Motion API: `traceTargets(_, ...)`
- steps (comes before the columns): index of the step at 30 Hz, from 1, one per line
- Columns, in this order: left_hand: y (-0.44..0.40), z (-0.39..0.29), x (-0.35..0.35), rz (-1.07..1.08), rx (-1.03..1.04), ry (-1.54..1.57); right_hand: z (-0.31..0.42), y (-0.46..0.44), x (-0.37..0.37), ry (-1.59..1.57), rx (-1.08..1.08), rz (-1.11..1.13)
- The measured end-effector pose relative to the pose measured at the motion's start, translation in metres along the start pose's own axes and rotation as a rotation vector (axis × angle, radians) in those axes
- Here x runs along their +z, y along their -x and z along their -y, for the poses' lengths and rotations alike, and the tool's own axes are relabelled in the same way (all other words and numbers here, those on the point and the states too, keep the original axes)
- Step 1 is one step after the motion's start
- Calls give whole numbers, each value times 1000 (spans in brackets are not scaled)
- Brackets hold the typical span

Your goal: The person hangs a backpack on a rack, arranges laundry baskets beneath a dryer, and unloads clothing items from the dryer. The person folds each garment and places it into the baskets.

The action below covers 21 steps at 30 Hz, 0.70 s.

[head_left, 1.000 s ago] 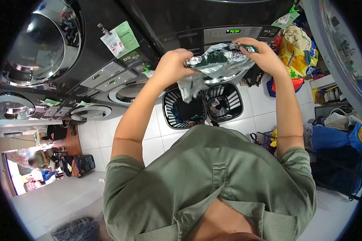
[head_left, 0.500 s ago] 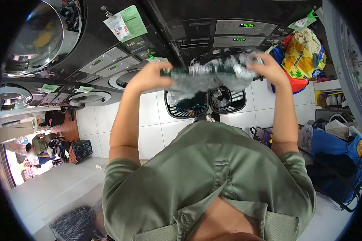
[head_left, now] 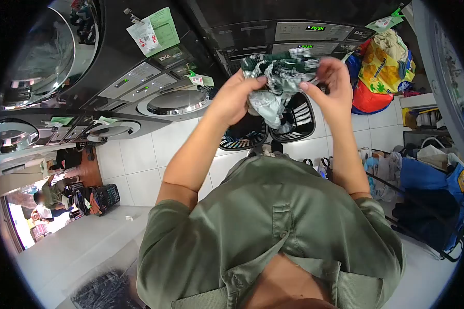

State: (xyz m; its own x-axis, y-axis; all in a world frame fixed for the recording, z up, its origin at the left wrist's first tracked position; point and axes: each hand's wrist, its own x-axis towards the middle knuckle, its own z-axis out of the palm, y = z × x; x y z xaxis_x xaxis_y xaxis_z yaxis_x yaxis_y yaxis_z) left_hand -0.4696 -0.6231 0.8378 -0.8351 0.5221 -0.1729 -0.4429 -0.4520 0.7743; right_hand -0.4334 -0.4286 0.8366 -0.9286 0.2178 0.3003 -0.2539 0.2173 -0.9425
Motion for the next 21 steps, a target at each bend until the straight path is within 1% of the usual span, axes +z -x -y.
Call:
traceTargets(1, -1, -12, 1, 71, -65, 72, -3, -9, -2, 125, -138, -34)
traceTargets(2, -10, -18, -2, 178, -79, 87, -15, -15, -6, 48, -14, 177)
traceTargets(3, -22, -23, -12, 227, -61, 43, -28, -19, -8, -33, 110, 385)
traceTargets(4, -33, -30, -15, 222, -85, 182, -30, -25, -8, -165, 277, 415)
traceTargets(5, -45, -35, -19, 211, -109, 325, -44, -34, -8, -193, 409, 358)
traceTargets(6, -65, -19, -49, 276, -67, 295, -56, -39, -9, -268, 432, 312)
traceTargets(7, -89, 18, -95, 484, -275, 618, -68, -37, -10, -341, 454, 265)
traceTargets(8, -82, 47, -102, 266, -317, 533, -86, -23, -19, -140, 449, 292)
traceTargets(9, -69, 79, -101, 47, -359, 443, -97, 1, -23, -17, 528, 284)
traceTargets(10, -50, 115, -105, 67, -345, 267, -142, 33, -37, 112, 631, 333)
traceTargets(11, -28, 155, -117, 81, -333, 92, -180, 82, -46, 384, 824, 159)
traceTargets(12, -9, 210, -148, 53, -669, 35, -160, 112, -51, 108, 1098, 322)
traceTargets(13, 25, 203, -120, -113, -818, -289, -214, 171, -71, 116, 1319, 404)
traceTargets(14, 53, 325, -189, -49, -873, -477, -146, 170, -45, 313, 1538, 362)
traceTargets(15, 71, 408, -231, 255, -1082, -893, -205, 228, -58, 503, 1515, 459)
traceTargets(16, 97, 400, -238, 703, -388, -1112, -226, 243, -62, 520, 1352, 672)
traceTargets(17, 107, 398, -232, 550, -547, -1278, -246, 258, -65, 536, 1163, 848)
traceTargets(19, 115, 366, -197, 16, -749, -1241, -257, 256, -58, 67, 1683, 451)
traceTargets(20, 111, 353, -188, 10, -752, -1234, -259, 244, -49, 116, 1427, 534)
traceTargets(21, 105, 341, -181, 25, -919, -959, -258, 231, -39, 187, 1166, 587)
